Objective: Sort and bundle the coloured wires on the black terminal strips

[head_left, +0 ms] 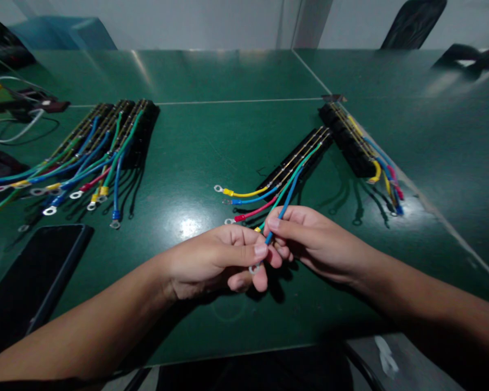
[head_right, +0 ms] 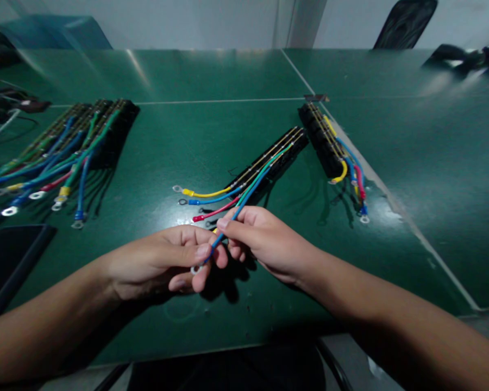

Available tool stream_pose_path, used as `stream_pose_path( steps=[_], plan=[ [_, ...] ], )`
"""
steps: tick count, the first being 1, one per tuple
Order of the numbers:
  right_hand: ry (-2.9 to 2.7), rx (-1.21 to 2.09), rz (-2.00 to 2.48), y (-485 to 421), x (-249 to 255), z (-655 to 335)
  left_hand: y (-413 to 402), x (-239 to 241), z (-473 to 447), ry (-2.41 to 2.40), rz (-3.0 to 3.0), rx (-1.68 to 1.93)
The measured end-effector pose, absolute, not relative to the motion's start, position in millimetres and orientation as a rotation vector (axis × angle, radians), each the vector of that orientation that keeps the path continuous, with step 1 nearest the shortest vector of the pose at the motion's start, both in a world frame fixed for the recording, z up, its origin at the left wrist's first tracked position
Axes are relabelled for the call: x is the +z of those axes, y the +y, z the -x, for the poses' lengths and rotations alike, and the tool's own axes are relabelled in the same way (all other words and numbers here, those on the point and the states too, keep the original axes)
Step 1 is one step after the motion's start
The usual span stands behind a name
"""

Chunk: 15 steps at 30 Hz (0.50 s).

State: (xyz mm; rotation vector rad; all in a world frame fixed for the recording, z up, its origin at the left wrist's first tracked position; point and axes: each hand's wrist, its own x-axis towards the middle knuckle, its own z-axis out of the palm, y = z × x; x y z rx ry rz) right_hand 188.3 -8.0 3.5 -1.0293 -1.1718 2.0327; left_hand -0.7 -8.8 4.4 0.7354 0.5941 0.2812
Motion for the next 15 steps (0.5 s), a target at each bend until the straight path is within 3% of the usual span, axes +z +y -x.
stream_pose_path(
  steps=[15],
  plan=[
    [-1.173,1.973,1.073,-9.2,3.6,-188.5,-10.0,2.6,2.9,0.585,-0.701,0.289]
  ],
)
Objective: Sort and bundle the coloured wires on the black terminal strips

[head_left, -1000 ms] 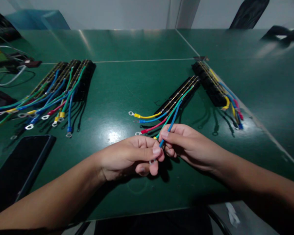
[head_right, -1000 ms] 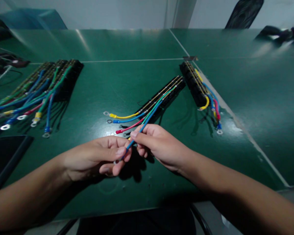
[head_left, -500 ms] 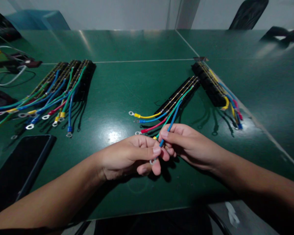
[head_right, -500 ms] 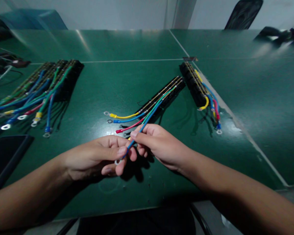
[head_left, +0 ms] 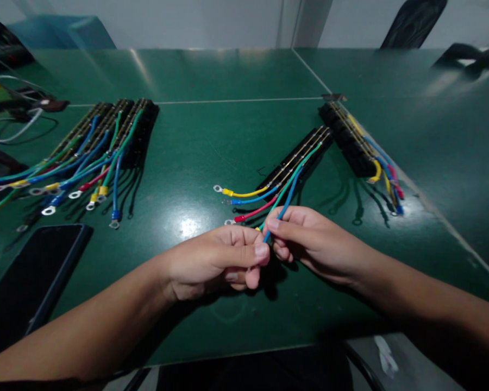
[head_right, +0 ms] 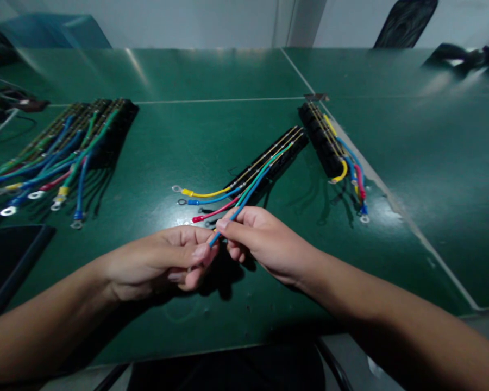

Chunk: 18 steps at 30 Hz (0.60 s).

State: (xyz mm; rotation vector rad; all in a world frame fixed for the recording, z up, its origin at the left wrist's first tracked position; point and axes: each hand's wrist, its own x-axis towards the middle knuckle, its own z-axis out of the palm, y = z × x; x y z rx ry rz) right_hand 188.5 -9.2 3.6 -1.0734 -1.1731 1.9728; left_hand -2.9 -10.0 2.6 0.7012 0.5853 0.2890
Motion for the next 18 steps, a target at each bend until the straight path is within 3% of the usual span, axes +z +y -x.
stream_pose_path(
  steps=[18],
  plan=[
    [-1.195,1.994,1.035,-9.0,4.2,-188.7,-9.3,4.3,1.0,0.596,-0.726,0.268]
  ],
)
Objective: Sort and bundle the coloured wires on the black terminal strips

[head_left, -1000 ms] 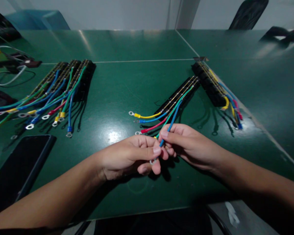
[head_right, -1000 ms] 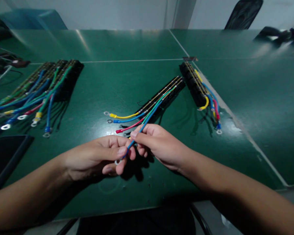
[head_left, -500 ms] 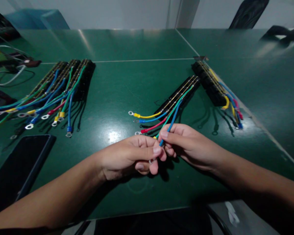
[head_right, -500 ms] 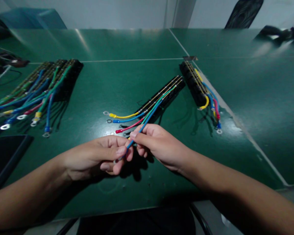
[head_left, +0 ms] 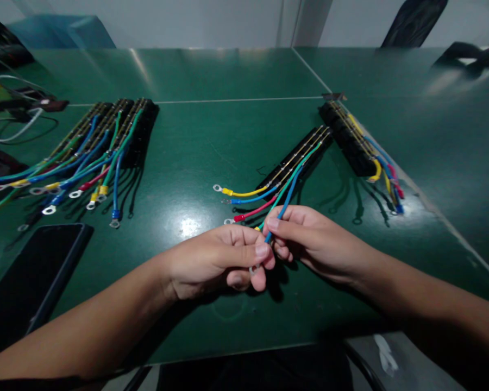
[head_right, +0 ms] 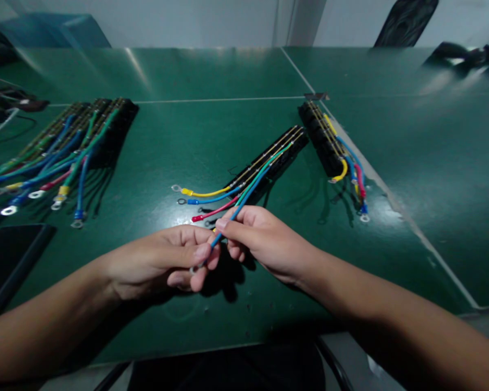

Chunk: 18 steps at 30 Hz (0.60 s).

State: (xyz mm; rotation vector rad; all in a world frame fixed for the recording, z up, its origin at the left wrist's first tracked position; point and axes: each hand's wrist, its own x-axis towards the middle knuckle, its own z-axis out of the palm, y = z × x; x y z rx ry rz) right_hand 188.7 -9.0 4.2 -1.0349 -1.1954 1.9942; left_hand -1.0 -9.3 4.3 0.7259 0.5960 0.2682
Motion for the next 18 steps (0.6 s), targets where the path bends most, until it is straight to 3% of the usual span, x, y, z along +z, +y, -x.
stream_pose_path(
  steps=[18],
  plan=[
    [-1.176,1.994,1.022,-9.1,4.0,-188.6,-9.4,4.9,0.2,0.640,-0.772,0.265]
  ],
)
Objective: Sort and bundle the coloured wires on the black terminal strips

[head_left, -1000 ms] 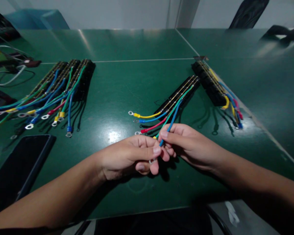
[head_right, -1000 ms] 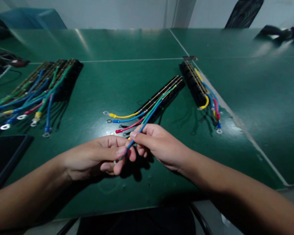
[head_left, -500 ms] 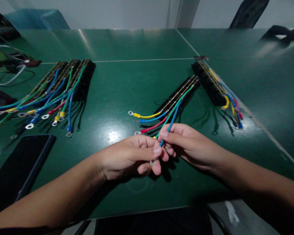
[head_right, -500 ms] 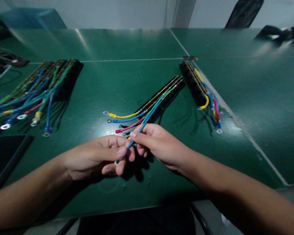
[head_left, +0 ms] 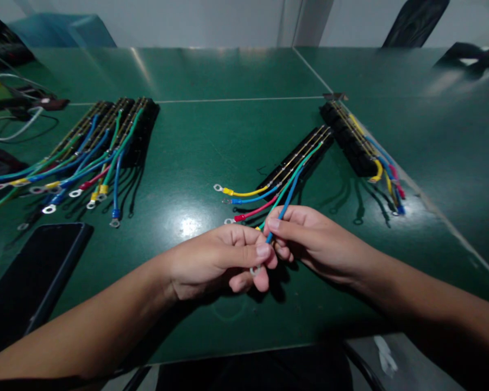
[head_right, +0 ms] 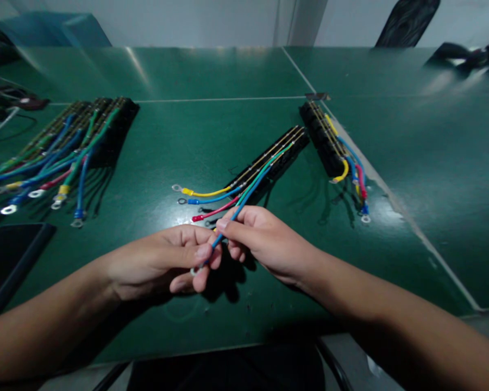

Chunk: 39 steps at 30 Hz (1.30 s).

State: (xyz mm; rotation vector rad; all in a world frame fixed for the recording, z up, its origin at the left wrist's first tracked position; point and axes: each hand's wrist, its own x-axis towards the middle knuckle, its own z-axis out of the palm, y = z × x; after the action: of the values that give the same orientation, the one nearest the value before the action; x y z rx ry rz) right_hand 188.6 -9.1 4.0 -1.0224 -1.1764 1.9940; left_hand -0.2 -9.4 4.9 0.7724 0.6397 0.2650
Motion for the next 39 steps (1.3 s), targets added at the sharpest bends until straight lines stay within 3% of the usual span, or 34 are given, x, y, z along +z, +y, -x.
stream_pose_path(
  steps=[39],
  plan=[
    [-1.169,2.081,1.046,-4.7,2.7,-192.6,-4.3,-1.3,2.2,0.553,-0.856,0.246]
  ],
)
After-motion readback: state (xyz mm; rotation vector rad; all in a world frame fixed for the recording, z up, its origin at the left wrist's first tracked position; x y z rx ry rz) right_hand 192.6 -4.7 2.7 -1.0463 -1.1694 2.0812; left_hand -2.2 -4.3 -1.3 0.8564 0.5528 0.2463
